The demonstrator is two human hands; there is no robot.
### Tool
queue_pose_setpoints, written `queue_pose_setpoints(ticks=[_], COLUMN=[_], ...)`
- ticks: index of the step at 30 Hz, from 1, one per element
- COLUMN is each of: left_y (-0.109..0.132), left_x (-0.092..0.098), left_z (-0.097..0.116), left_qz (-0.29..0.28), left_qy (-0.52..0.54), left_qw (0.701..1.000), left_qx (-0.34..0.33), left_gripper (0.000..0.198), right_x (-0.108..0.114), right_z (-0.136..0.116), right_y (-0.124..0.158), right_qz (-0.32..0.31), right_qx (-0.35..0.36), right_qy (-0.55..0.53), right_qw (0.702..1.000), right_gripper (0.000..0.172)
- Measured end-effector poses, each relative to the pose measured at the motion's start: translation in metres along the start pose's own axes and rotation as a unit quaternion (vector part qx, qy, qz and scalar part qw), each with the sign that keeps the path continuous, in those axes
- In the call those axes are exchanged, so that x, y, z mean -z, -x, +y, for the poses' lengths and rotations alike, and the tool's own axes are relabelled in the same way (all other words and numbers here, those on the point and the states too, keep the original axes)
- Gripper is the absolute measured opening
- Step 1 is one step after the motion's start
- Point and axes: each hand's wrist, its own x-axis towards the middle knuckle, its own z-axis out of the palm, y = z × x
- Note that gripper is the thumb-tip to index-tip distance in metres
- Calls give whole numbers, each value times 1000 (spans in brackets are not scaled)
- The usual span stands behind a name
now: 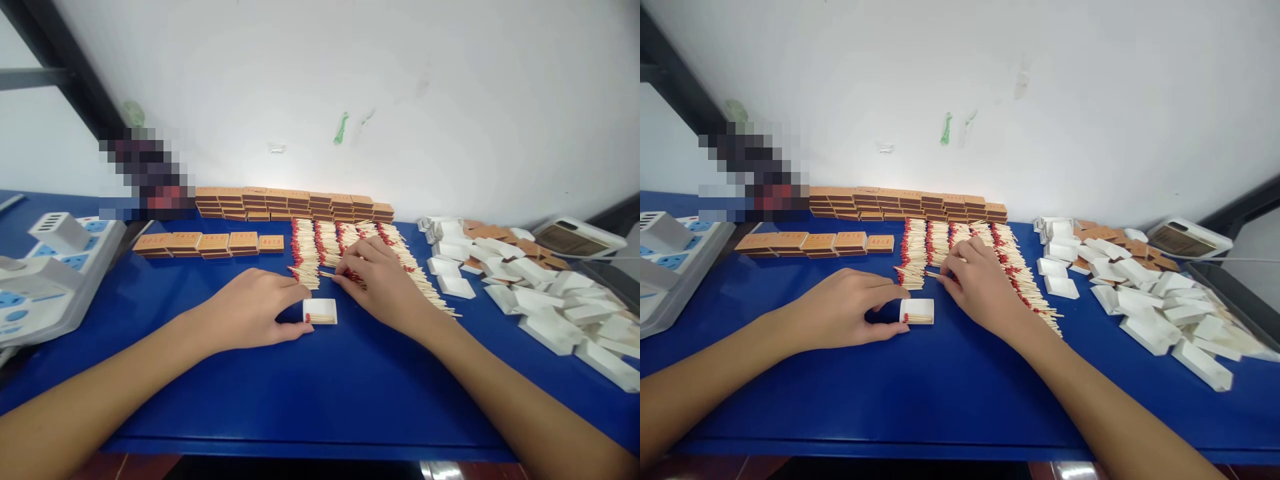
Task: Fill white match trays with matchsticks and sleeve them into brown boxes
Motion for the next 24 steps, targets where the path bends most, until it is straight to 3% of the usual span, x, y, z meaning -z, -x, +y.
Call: queue_pose_setpoints(ticks=[5,9,18,24], left_y=[-1,-1,-1,1], left_x=[2,3,1,1], left_z=[0,0,-1,-2], left_qz=[-13,-15,17,52], left_qy=[6,3,-9,-13], left_qw=[1000,1000,1000,999], left_qx=[8,6,-5,-4], left_gripper=[31,30,28,31], right_x=[-4,-1,24,30], right_z=[-1,0,-13,-22], right_y=[-3,-3,6,10], right_qz=[-64,-74,18,26], right_qx=[-9,-4,27,61], right_qy=[42,57,-34,-67], right_qw=[997,996,999,996], right_gripper=[13,16,12,7])
